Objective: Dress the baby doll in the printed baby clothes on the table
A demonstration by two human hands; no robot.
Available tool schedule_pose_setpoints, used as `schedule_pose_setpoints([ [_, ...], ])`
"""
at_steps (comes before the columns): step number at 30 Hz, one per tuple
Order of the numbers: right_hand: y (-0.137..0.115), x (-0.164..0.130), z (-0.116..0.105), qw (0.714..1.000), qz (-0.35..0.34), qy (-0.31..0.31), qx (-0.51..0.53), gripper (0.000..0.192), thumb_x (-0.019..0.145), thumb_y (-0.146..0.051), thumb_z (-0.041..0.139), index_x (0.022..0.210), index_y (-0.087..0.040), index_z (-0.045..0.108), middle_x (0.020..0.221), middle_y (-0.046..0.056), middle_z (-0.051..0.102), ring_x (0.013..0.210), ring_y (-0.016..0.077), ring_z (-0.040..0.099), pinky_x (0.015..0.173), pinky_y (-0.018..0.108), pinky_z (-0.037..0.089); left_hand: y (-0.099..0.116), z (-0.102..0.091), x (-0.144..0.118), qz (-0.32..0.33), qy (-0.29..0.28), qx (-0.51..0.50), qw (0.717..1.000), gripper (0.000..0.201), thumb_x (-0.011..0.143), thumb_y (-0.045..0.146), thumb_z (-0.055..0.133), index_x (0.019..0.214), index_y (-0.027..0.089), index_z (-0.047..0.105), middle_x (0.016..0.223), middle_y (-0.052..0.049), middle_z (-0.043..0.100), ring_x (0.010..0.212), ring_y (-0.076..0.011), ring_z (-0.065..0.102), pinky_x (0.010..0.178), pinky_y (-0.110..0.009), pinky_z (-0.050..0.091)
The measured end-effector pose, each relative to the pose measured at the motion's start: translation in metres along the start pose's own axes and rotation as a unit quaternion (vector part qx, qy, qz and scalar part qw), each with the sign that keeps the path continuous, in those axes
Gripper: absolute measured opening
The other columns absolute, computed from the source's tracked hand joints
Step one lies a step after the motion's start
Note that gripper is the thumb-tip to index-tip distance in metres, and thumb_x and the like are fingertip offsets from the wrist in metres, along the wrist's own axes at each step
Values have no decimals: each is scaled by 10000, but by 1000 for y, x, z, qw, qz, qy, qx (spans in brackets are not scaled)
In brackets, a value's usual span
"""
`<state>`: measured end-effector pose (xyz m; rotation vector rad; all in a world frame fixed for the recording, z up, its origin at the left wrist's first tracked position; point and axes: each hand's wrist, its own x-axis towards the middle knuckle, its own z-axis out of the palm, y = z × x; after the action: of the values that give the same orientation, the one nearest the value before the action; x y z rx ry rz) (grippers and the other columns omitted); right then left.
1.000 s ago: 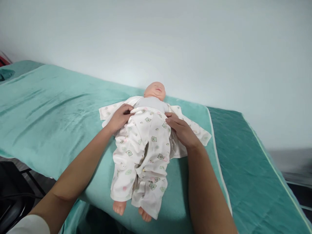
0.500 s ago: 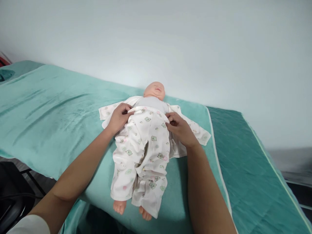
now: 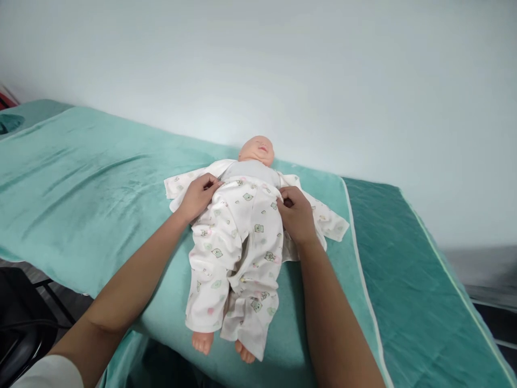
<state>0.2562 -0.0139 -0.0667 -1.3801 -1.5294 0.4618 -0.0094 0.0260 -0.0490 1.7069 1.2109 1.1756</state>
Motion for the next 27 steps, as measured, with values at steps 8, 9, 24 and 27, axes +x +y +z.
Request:
schedule_pose_setpoints([
  [8,-5,0,-6,986,32,-3,-165,223,813,-342,577,645,-245,467,633,-2,499,625,174,425,617,329,323,-2,-7,2,-13,-94,-31,995,106,873,297,569,823,204,567,811,3,567,732,-132,482,668,-265,389],
  [9,-5,0,-7,984,43,-11,-175,243,822,-359,572,637,-246,461,607,-2,499,605,174,418,604,328,313,-2,-10,2,-15,-112,-23,993,108,867,290,562,804,203,561,790,7,554,711,-130,466,643,-264,373],
  [24,-7,-2,-8,981,97,-65,-157,144,813,-273,491,924,-257,582,813,25,644,782,233,554,698,330,381,-6,0,1,-23,-1,95,995,133,855,201,526,774,226,423,659,32,482,649,-149,431,629,-287,292],
  [27,-3,-1,-8,982,112,-67,-134,175,783,-251,500,929,-249,597,868,18,663,831,224,576,735,327,406,-8,4,3,-75,44,62,994,97,855,184,515,839,233,432,635,48,481,614,-139,438,626,-271,300],
])
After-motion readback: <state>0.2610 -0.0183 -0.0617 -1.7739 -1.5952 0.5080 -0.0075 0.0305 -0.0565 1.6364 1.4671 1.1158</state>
